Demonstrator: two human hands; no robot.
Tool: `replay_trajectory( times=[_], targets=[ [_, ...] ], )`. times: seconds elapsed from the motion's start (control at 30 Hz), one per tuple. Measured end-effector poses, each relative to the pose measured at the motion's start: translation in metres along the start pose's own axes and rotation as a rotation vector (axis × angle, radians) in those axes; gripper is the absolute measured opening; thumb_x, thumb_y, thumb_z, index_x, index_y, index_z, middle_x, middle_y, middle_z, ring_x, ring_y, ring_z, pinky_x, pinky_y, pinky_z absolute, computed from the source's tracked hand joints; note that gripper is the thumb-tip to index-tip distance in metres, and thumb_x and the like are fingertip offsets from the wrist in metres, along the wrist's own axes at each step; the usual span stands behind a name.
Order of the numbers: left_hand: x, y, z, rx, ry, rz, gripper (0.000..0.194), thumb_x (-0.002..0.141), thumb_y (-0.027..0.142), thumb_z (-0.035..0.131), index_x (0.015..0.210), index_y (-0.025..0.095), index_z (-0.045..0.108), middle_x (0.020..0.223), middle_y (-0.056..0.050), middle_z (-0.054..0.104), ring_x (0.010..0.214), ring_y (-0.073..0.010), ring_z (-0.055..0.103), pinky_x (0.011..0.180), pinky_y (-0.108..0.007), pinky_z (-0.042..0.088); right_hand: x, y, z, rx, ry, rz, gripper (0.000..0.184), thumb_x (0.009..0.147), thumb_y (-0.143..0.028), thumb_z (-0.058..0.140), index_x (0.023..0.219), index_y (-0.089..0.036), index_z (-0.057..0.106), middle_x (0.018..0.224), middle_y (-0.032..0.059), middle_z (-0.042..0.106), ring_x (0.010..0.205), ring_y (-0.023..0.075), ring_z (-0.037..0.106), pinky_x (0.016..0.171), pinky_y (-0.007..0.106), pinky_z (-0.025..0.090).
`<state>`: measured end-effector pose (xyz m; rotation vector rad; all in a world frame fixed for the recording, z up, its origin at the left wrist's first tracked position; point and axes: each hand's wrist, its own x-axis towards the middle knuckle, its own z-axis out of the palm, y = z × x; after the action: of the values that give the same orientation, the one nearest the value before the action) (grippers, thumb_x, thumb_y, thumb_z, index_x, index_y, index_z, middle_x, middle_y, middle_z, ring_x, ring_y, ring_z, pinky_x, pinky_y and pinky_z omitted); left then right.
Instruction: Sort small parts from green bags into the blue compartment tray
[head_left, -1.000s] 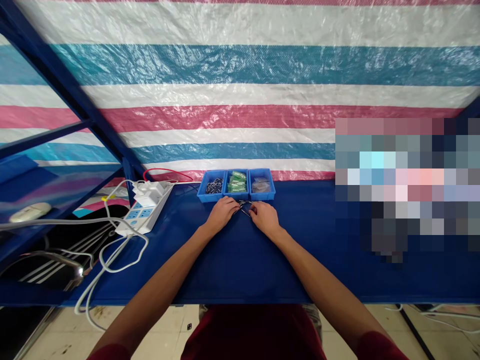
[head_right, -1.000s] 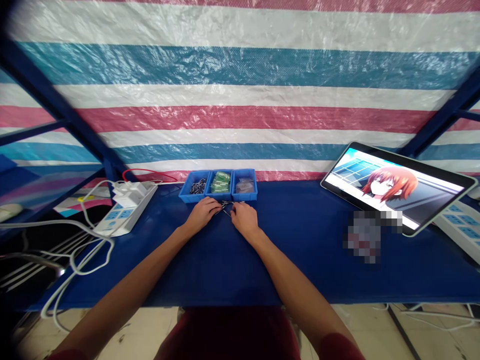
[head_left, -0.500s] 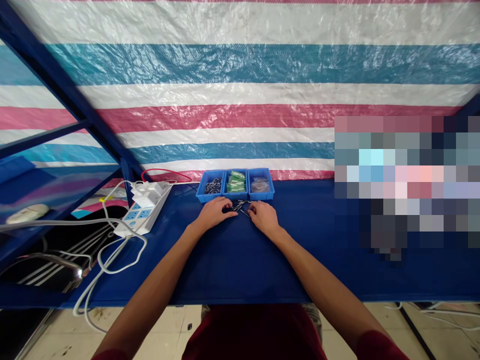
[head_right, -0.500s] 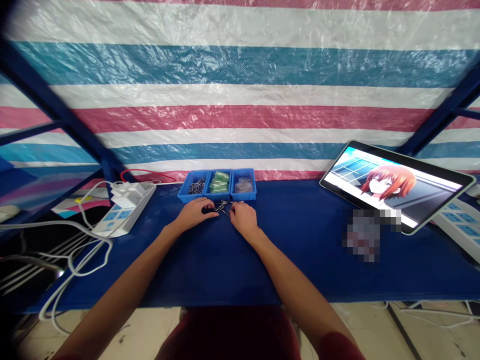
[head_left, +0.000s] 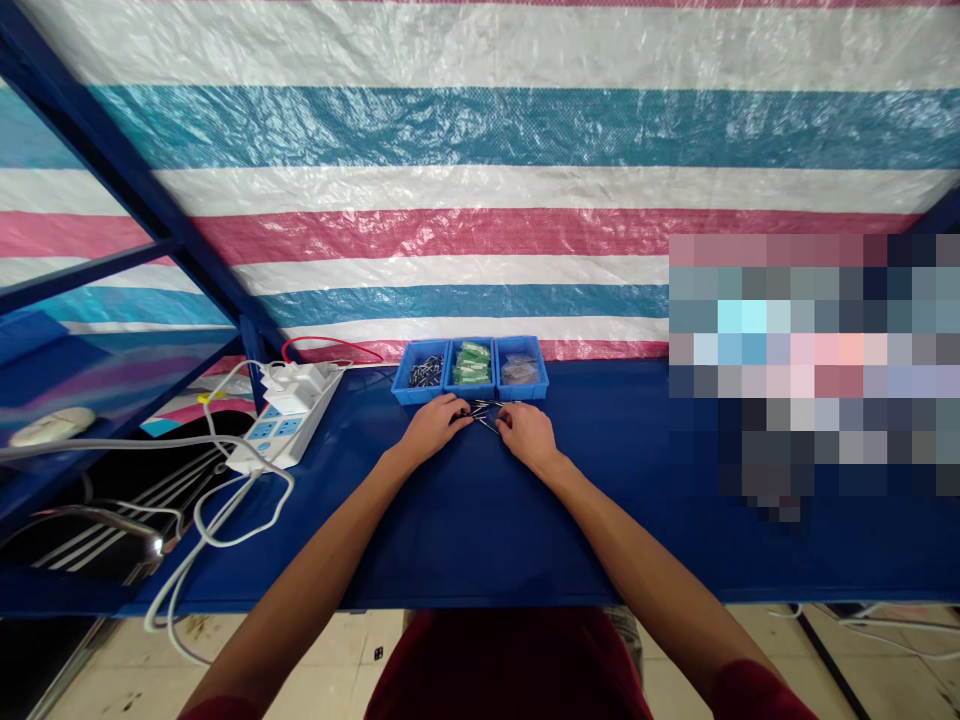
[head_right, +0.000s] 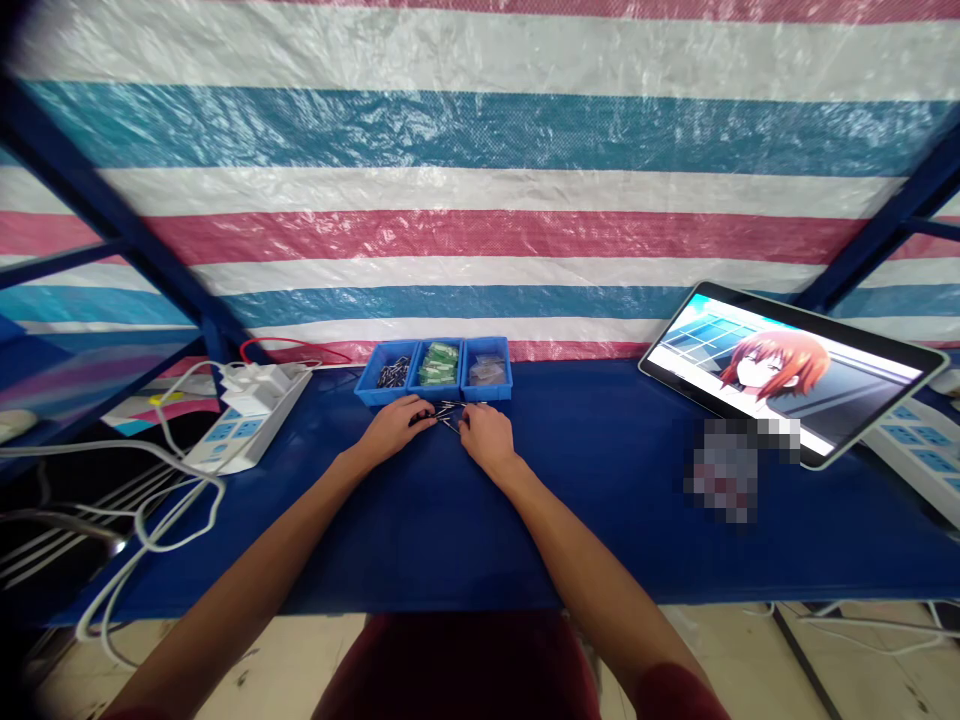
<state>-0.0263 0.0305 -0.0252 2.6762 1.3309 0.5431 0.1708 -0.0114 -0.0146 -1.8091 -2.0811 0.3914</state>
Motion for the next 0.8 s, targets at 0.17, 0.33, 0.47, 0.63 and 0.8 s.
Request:
replay_trajectory(
  times=[0.17,0.33,0.47,0.63,0.8],
  targets=[
    [0.0,0.005,0.0,0.0,0.01,0.003,0.016,0.092,0.028,0.048,0.086,0.019,0.059,0.086,-0.002,0.058,0.076,-0.0162,0.057,0.069,-0.026,0.044,0.0,0.001,0.001,-0.008,0.008,-0.005,0.017,0.088,-0.026,0.053,0.098,-0.021,0.066,0.096,0.0048,0.07,0.093,0.0187,0.063,0.075,0.025,0.042],
    [0.0,0.007,0.001,0.051,0.069,0.022,0.016,0.093,0.029,0.047,0.087,0.02,0.059,0.086,-0.002,0.056,0.079,-0.016,0.056,0.072,-0.025,0.044,0.001,0.002,0.002,-0.008,0.001,-0.008,0.017,0.089,-0.026,0.053,0.098,-0.021,0.066,0.097,0.0049,0.07,0.094,0.0187,0.063,0.075,0.026,0.042],
    [0.0,0.008,0.001,0.071,0.127,0.042,0.017,0.094,0.03,0.047,0.088,0.02,0.059,0.091,-0.004,0.06,0.088,-0.0183,0.056,0.079,-0.028,0.044,0.0,0.002,0.002,0.006,0.021,-0.01,0.018,0.089,-0.027,0.051,0.097,-0.021,0.066,0.096,0.0044,0.07,0.091,0.0188,0.063,0.074,0.026,0.042],
    [0.002,0.01,-0.001,0.073,0.178,0.095,0.021,0.096,0.03,0.043,0.093,0.019,0.061,0.088,-0.005,0.065,0.085,-0.0196,0.056,0.083,-0.033,0.044,-0.001,0.0,0.001,0.101,0.106,-0.029,0.024,0.094,-0.028,0.045,0.103,-0.02,0.065,0.098,0.0045,0.069,0.089,0.0165,0.063,0.076,0.024,0.042],
    [0.0,0.012,-0.003,-0.028,0.241,0.166,0.027,0.097,0.033,0.041,0.093,0.018,0.064,0.089,-0.006,0.067,0.086,-0.0179,0.06,0.084,-0.032,0.047,-0.001,0.0,0.005,0.252,0.175,-0.189,0.027,0.096,-0.031,0.043,0.11,-0.019,0.063,0.103,0.0049,0.068,0.091,0.0142,0.062,0.082,0.023,0.043]
  ],
)
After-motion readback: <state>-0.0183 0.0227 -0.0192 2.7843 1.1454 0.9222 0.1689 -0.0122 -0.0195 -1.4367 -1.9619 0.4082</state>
